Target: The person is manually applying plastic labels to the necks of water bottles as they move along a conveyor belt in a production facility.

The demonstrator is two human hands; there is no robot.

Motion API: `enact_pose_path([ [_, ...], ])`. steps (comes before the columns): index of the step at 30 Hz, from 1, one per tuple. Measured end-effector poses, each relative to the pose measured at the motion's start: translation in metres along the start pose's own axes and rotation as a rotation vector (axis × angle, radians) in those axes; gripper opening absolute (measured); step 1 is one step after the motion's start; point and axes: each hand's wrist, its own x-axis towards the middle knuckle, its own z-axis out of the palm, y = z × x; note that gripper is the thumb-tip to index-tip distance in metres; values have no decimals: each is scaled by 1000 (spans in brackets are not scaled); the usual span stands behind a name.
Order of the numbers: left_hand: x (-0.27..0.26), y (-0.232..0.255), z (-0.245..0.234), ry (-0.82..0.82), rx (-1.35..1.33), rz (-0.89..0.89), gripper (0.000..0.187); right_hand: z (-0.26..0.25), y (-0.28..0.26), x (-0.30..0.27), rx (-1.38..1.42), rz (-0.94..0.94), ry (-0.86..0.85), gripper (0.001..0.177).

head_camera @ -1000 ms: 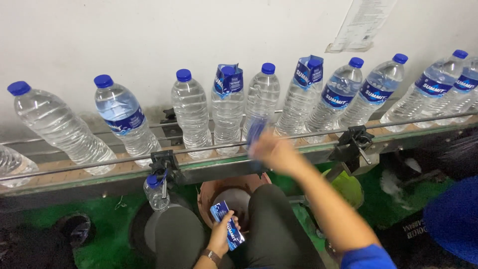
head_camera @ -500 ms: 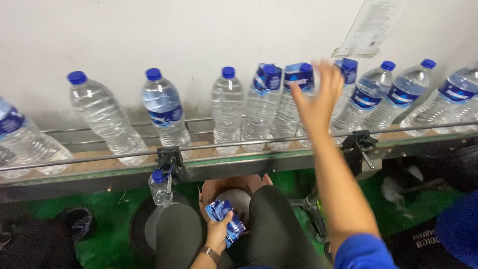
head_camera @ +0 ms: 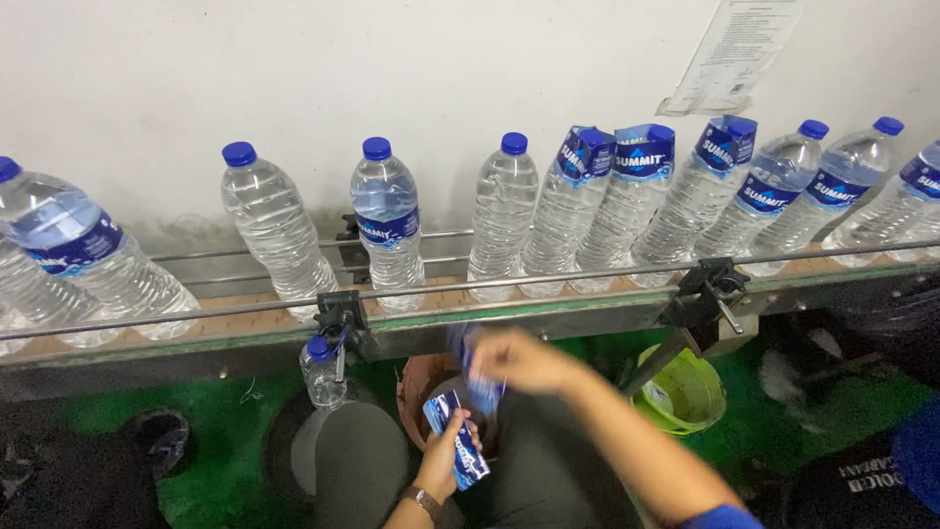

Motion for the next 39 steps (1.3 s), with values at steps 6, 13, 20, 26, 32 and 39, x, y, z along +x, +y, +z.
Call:
enact_pose_path([
  [6,6,8,-18,220,-172,-180,22,-152,-164,44,-871,-437,949,23],
  [13,-22,58,-47,321,383,-122,23,-172,-153,111,-1275,55,795,20],
  [20,-21,90,-86,377,371,-202,37,-110,-178,96,-573,254,888,94],
  [26,-22,102,-92,379,415,-248,34,-82,-116,105,-407,-7,1199,121],
  [32,-32,117,-101,398,443,-289,35,-57,-42,101,-389,-76,1317,129],
  [39,-39,154,-133,397,297,-119,40,43,-31,114,-579,-73,1562,118],
])
